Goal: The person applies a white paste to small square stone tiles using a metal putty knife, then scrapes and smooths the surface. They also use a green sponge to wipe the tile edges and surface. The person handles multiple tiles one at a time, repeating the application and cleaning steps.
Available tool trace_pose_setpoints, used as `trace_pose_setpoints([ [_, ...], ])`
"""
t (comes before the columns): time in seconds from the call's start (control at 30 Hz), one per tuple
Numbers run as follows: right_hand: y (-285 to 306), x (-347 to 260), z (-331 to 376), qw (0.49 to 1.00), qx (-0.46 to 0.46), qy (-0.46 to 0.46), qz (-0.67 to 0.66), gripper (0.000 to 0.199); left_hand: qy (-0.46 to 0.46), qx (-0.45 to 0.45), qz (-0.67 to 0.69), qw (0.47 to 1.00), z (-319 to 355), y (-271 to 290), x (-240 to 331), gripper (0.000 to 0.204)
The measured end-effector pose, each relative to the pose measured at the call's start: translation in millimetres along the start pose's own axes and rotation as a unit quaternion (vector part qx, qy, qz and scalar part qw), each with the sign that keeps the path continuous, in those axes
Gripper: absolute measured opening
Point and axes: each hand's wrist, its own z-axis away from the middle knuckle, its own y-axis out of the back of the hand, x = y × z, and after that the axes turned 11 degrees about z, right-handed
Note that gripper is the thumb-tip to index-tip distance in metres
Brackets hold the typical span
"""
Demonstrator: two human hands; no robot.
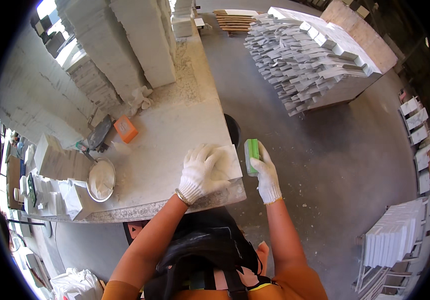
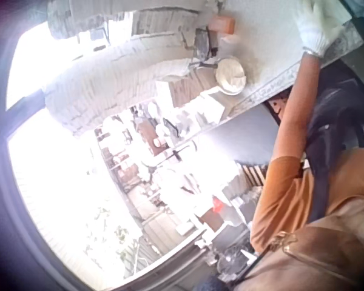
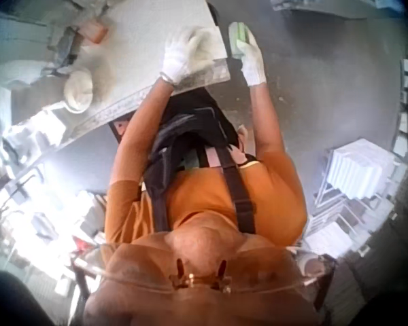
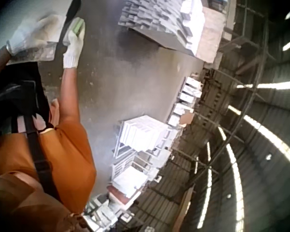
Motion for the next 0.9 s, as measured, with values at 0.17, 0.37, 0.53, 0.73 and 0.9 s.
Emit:
trace_pose_setpoints([
  [0.17, -18, -10, -10, 1.000, -0.010, 0.021, 0.011, 0.077, -0.006, 0.011, 0.017, 1.000, -1, 3, 0, 0.086],
  [0.37, -30, 4, -36, 0.999, -0.029, 0.034, 0.024, 0.071, -0.017, 0.027, 0.027, 0.999, -1, 3, -3, 0.082],
  [0.53, -32, -16, -21, 0.998, -0.042, 0.024, 0.040, 0.069, -0.006, 0.006, 0.034, 0.999, -4, 13, 0, 0.078],
  [0.73, -32, -2, -33, 0.995, -0.011, 0.038, 0.089, 0.068, -0.018, 0.030, 0.029, 0.999, -4, 6, -4, 0.077],
  [0.9, -37, -25, -23, 0.998, -0.029, 0.018, 0.058, 0.066, -0.016, 0.041, 0.023, 0.999, -2, 6, -5, 0.076],
])
